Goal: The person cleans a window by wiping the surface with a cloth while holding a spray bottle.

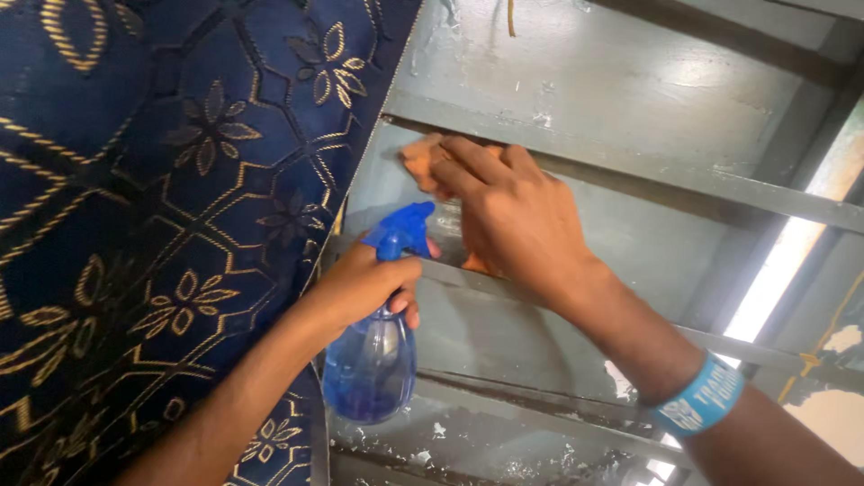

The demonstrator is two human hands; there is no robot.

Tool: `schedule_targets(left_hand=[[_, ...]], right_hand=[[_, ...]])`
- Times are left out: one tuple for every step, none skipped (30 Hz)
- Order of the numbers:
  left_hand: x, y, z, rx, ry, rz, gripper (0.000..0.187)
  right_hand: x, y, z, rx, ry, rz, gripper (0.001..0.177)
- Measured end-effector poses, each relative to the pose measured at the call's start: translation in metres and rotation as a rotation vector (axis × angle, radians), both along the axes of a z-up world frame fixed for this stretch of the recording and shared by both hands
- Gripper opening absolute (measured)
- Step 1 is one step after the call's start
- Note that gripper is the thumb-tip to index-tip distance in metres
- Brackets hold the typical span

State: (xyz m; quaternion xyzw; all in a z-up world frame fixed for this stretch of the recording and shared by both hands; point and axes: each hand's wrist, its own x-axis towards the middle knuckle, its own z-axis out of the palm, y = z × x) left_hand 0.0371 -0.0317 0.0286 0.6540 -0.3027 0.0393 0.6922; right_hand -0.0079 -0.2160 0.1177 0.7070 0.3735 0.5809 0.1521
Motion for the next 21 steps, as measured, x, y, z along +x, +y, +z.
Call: schedule_targets(left_hand=[[-0.001, 0.0, -0.001, -0.001, -0.003, 0.01, 0.033], [0.0, 0.0, -0.001, 0.0, -0.002, 0.006, 0.033], [0.0, 0.0, 0.0, 0.013, -0.001, 0.012, 0.032], [0.0, 0.0, -0.001, 0.026, 0.0, 0.018, 0.032], [0.0, 0.001, -0.001, 0.028, 0.003, 0.017, 0.032], [0.0, 0.001, -0.002, 0.025, -0.005, 0.015, 0.032], [0.0, 0.001, -0.002, 0.021, -0.015, 0.012, 0.032], [0.0, 0.001, -0.002, 0.022, -0.014, 0.01, 0.032], [0.0, 0.0, -0.002, 0.017, -0.014, 0.003, 0.032], [0.001, 0.0, -0.002, 0.011, -0.014, -0.005, 0.032], [0.0, 0.0, -0.002, 0.013, -0.014, -0.005, 0.032], [0.0, 0.0, -0.002, 0.005, -0.003, -0.011, 0.032], [0.0, 0.001, -0.002, -0.002, 0.008, -0.015, 0.033], [0.0, 0.001, -0.002, 0.001, 0.009, -0.015, 0.033], [0.001, 0.002, -0.002, 0.007, 0.001, -0.008, 0.032], [0.001, 0.002, -0.002, 0.013, -0.006, 0.0, 0.032], [0.001, 0.002, -0.002, 0.016, -0.005, -0.002, 0.032], [0.0, 0.002, -0.002, 0.009, -0.004, -0.001, 0.031], [0.0, 0.002, -0.001, 0.002, -0.006, -0.004, 0.03], [0.0, 0.002, -0.001, 0.006, -0.009, -0.009, 0.03], [-0.002, 0.002, -0.001, 0.013, -0.004, 0.005, 0.031]], right_hand=[[-0.003, -0.01, 0.0, -0.011, 0.023, -0.03, 0.062], [-0.006, -0.019, 0.0, -0.022, 0.045, -0.06, 0.062], [-0.008, -0.028, -0.001, -0.022, 0.048, -0.061, 0.062], [-0.01, -0.037, -0.002, 0.003, 0.052, -0.107, 0.061], [-0.012, -0.045, -0.003, 0.029, 0.055, -0.153, 0.061], [-0.015, -0.053, -0.003, 0.03, 0.058, -0.154, 0.061], [-0.017, -0.06, -0.002, 0.051, 0.08, -0.181, 0.06], [-0.018, -0.063, -0.002, 0.071, 0.101, -0.208, 0.059], [-0.019, -0.064, -0.004, 0.073, 0.102, -0.21, 0.059], [-0.02, -0.064, -0.005, 0.071, 0.093, -0.215, 0.064], [-0.022, -0.062, -0.005, 0.07, 0.084, -0.217, 0.068], [-0.023, -0.058, -0.005, 0.072, 0.084, -0.217, 0.068], [-0.022, -0.052, -0.006, 0.037, 0.083, -0.168, 0.073], [-0.02, -0.044, -0.007, 0.002, 0.082, -0.119, 0.079], [-0.017, -0.035, -0.007, 0.004, 0.081, -0.121, 0.079], [-0.012, -0.026, -0.006, -0.006, 0.078, -0.081, 0.074], [-0.008, -0.018, -0.006, -0.016, 0.078, -0.042, 0.068], [-0.004, -0.012, -0.005, -0.013, 0.078, -0.043, 0.068], [-0.001, -0.006, -0.004, -0.007, 0.055, -0.046, 0.066], [0.001, -0.005, -0.003, -0.001, 0.031, -0.05, 0.063], [0.0, -0.008, -0.002, 0.002, 0.029, -0.052, 0.063]])
